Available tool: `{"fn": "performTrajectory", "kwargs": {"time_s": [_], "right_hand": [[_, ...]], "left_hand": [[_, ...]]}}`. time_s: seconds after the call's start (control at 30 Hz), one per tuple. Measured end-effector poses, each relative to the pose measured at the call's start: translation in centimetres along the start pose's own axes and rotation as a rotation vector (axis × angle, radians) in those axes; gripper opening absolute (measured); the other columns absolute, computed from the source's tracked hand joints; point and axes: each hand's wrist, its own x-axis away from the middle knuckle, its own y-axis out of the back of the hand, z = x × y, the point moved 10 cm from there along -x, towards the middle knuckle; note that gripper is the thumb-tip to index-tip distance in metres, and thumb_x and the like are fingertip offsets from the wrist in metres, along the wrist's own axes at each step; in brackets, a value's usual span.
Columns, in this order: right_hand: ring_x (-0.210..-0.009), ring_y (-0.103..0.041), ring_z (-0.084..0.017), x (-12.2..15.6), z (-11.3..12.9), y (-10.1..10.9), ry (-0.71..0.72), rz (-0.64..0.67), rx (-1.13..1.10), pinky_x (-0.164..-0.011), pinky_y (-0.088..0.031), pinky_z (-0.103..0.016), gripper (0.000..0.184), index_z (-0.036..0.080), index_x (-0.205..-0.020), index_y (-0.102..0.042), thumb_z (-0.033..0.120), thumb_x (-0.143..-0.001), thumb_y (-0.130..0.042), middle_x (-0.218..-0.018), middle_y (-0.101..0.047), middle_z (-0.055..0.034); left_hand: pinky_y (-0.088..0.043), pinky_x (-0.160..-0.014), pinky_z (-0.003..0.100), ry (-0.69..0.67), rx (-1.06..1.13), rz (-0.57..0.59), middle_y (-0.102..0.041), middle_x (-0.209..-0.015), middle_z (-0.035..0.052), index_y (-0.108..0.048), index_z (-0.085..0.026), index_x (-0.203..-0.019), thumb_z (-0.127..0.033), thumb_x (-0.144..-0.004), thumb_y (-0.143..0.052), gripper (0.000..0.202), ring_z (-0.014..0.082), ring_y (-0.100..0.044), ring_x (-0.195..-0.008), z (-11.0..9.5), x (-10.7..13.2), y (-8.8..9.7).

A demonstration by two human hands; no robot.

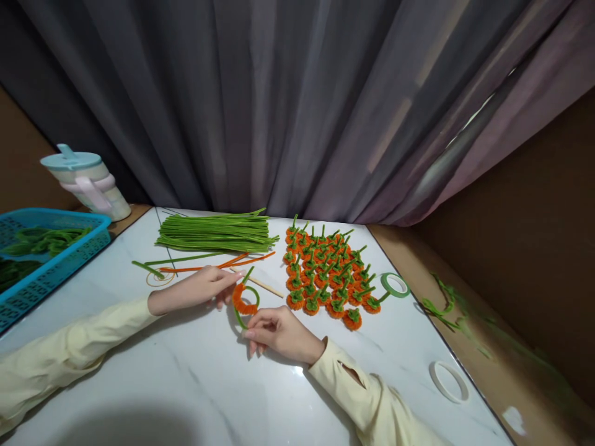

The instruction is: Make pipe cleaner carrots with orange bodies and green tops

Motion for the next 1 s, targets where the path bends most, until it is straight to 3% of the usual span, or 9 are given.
{"fn": "performTrajectory", "kwargs": {"time_s": [0.07,0.17,0.37,0.5,0.57,0.7,0.77,0.87,1.0], "right_hand": [[-0.048,-0.049,-0.008,0.1,0.2,-0.3,0.016,0.015,0.052,-0.05,-0.039,-0.021,0.035,0.013,-0.07,-0.055,0.047,-0.074,-0.061,-0.055,-0.059,-0.0009],[-0.046,-0.046,-0.007,0.2,0.5,-0.7,0.023,0.054,0.127,-0.048,-0.035,-0.02,0.035,0.014,-0.068,-0.054,0.047,-0.076,-0.06,-0.052,-0.055,0.0013],[-0.045,-0.044,-0.007,0.3,0.4,-0.6,-0.013,0.074,0.122,-0.048,-0.033,-0.02,0.038,0.015,-0.067,-0.051,0.051,-0.073,-0.06,-0.049,-0.05,0.004],[-0.045,-0.044,-0.007,0.3,0.6,-0.9,-0.007,0.107,0.123,-0.047,-0.033,-0.02,0.038,0.015,-0.067,-0.051,0.051,-0.073,-0.06,-0.049,-0.05,0.0039],[-0.045,-0.044,-0.007,0.4,0.6,-1.0,-0.007,0.114,0.133,-0.047,-0.032,-0.02,0.037,0.015,-0.068,-0.052,0.05,-0.074,-0.059,-0.05,-0.051,0.0034],[-0.047,-0.045,-0.007,0.3,0.6,-0.8,-0.002,0.083,0.132,-0.048,-0.033,-0.02,0.037,0.014,-0.068,-0.052,0.05,-0.076,-0.058,-0.051,-0.052,0.0024],[-0.048,-0.046,-0.008,0.3,0.6,-0.7,0.012,0.066,0.144,-0.05,-0.035,-0.02,0.037,0.015,-0.066,-0.05,0.049,-0.077,-0.056,-0.052,-0.052,0.0018],[-0.049,-0.045,-0.008,0.2,0.5,-0.9,0.016,0.07,0.213,-0.051,-0.035,-0.02,0.036,0.015,-0.066,-0.05,0.048,-0.079,-0.054,-0.053,-0.053,0.0016],[-0.049,-0.044,-0.008,0.2,0.5,-0.8,0.016,0.055,0.258,-0.051,-0.034,-0.021,0.036,0.015,-0.067,-0.049,0.048,-0.081,-0.052,-0.052,-0.052,0.0019]], "left_hand": [[-0.037,-0.049,0.021,-0.086,0.095,0.048,-0.056,-0.061,-0.0001,-0.056,-0.014,-0.067,-0.054,-0.082,-0.04,0.046,0.0107,-0.049,-0.051,-1.2,0.0,-1.1],[-0.038,-0.057,0.021,-0.189,0.103,0.076,-0.056,-0.067,0.0009,-0.058,-0.012,-0.069,-0.046,-0.084,-0.042,0.04,0.0109,-0.048,-0.06,-2.9,0.4,-1.6],[-0.029,-0.049,0.02,-0.186,0.011,-0.007,-0.045,-0.054,-0.0029,-0.058,-0.012,-0.065,-0.041,-0.083,-0.045,0.036,0.0091,-0.038,-0.053,-3.1,0.5,0.6],[-0.036,-0.055,0.02,-0.201,0.013,-0.032,-0.056,-0.063,0.0004,-0.063,-0.013,-0.071,-0.04,-0.083,-0.046,0.035,0.0114,-0.047,-0.061,-3.4,0.4,1.7],[-0.04,-0.061,0.021,-0.197,0.074,0.054,-0.061,-0.074,0.0023,-0.064,-0.013,-0.079,-0.039,-0.084,-0.046,0.032,0.0129,-0.052,-0.068,-3.4,0.4,0.9],[-0.045,-0.063,0.023,-0.139,0.233,0.33,-0.061,-0.082,0.0025,-0.058,-0.014,-0.088,-0.037,-0.079,-0.055,0.025,0.0125,-0.056,-0.07,-2.8,1.0,-2.9],[-0.046,-0.058,0.023,-0.108,0.288,0.361,-0.06,-0.077,0.0019,-0.054,-0.014,-0.084,-0.036,-0.08,-0.053,0.023,0.0118,-0.057,-0.063,-2.4,1.2,-4.2],[-0.04,-0.045,0.02,-0.091,0.229,0.228,-0.053,-0.058,-0.0027,-0.047,-0.016,-0.074,-0.035,-0.084,-0.045,0.021,0.0097,-0.05,-0.047,-1.6,1.2,-4.4],[-0.035,-0.045,0.019,-0.282,-0.113,-0.029,-0.044,-0.047,-0.0055,-0.039,-0.018,-0.062,-0.026,-0.084,-0.041,0.023,0.0079,-0.044,-0.043,-3.0,1.7,-2.6]]}}
